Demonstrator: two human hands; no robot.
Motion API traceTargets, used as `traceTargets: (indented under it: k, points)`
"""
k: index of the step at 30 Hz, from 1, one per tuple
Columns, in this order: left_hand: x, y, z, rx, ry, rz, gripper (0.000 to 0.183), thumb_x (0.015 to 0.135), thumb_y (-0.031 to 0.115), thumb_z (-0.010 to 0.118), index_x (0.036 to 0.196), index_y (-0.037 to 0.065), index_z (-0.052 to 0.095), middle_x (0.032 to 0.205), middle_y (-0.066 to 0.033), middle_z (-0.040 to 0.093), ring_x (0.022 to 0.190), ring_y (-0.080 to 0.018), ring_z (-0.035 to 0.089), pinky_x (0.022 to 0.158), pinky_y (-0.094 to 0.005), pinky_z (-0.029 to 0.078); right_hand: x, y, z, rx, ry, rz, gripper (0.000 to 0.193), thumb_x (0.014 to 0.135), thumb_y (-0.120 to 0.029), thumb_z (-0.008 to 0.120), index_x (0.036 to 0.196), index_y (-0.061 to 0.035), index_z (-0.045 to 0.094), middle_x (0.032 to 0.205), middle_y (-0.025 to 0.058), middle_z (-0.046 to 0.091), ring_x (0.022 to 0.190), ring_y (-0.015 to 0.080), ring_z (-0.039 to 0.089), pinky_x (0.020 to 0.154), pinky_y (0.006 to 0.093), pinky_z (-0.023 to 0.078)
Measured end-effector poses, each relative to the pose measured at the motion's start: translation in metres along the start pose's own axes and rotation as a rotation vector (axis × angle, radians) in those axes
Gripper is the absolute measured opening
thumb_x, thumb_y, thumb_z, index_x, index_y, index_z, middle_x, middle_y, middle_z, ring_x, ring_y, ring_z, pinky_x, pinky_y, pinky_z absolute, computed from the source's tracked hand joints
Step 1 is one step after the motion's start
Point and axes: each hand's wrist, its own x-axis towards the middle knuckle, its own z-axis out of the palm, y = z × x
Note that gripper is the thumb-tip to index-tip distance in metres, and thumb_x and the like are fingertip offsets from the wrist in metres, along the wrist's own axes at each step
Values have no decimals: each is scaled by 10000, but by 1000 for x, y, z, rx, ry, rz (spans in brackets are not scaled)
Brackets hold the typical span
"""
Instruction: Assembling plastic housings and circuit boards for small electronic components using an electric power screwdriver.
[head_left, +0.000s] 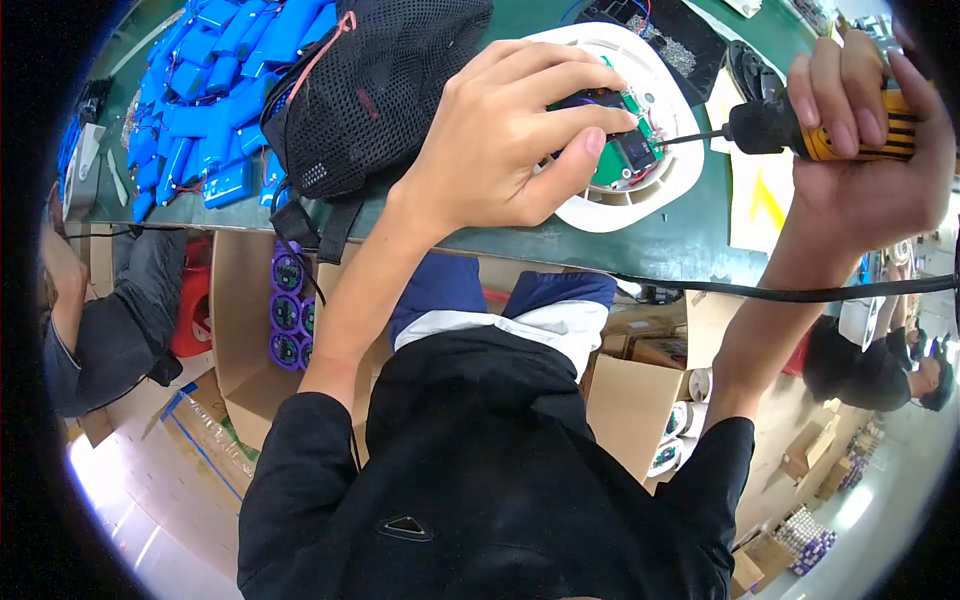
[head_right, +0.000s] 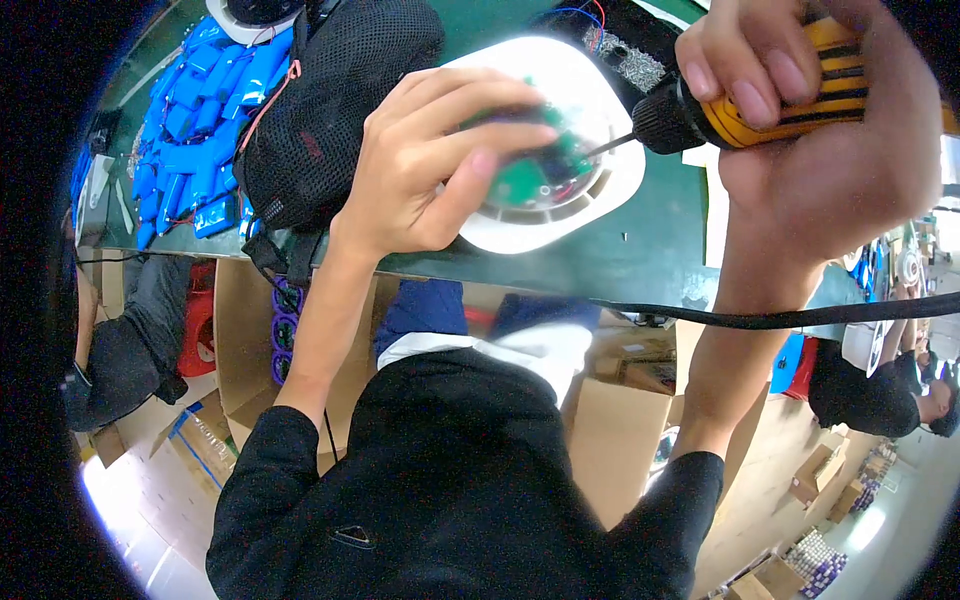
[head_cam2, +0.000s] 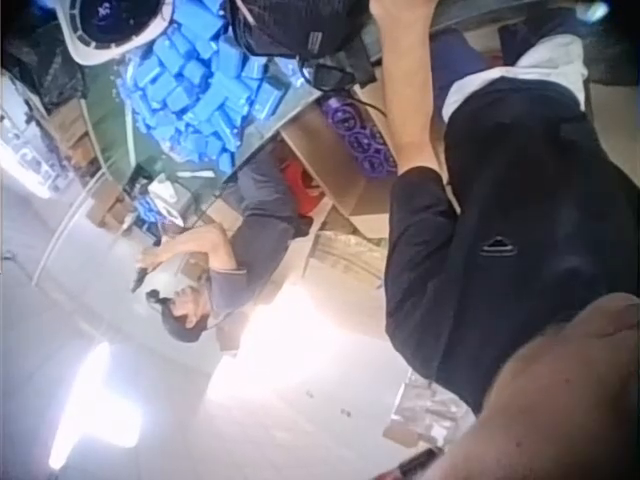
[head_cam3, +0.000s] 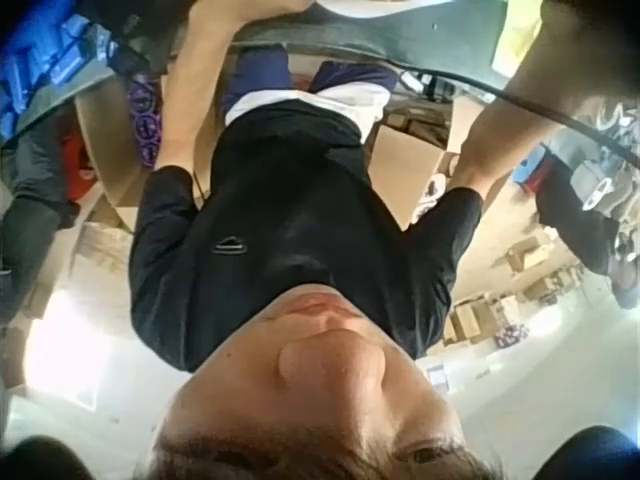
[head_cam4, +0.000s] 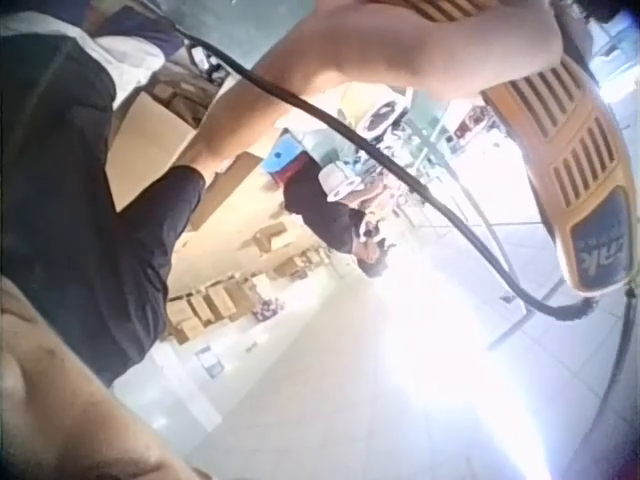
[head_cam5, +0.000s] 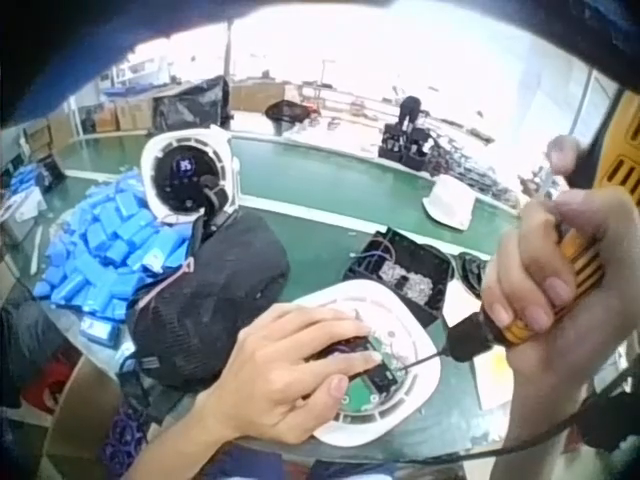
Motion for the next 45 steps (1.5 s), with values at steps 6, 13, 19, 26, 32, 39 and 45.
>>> traceTargets:
  k: [6,13,19,26,32,39,45]
  points:
    - [1,1,1,11,-7,-1,294,871,154,504,983,95,769,1087,-106,712,1029,-303,662,891,-401,491,2,0,4,-1,-3,-8,168,1035,-184,451,1073,-76,573,710,-3,429,658,106,456,717,353,422]
    - [0,0,2,18,0,7,300,869,154,500,979,95,772,1089,-107,715,1028,-297,665,890,-401,493,4,2,8,2,-4,-13,177,1035,-184,445,1084,-77,577,702,-2,421,640,101,448,705,344,412]
    - [1,1,1,18,-2,0,303,872,161,497,978,94,772,1085,-109,716,1030,-298,665,896,-402,492,2,0,6,7,-3,-16,185,1036,-184,440,1093,-77,580,695,-1,415,624,97,440,695,336,404]
    - [0,2,1,25,-5,-11,314,879,176,485,980,96,771,1085,-103,715,1032,-297,664,901,-401,488,3,3,8,15,-4,-16,195,1036,-183,434,1104,-78,584,687,0,408,606,92,431,683,327,395]
    - [2,1,1,31,-31,0,319,882,170,474,990,92,764,1092,-106,708,1040,-300,659,910,-398,480,14,16,65,-357,461,-220,218,936,-243,691,832,-62,627,575,-32,515,443,52,511,414,216,450]
    - [2,1,0,38,-32,16,323,894,158,463,994,90,762,1100,-100,705,1052,-295,653,914,-398,477,17,6,97,-522,684,-118,255,971,-280,642,848,-68,567,496,-55,395,358,48,408,342,217,374]
    - [12,4,-9,-7,-96,-54,168,861,119,634,970,89,758,1055,-75,701,1025,-276,649,894,-383,487,17,0,103,-456,777,-127,234,975,-268,634,950,-44,574,515,-56,376,370,49,383,354,221,369]
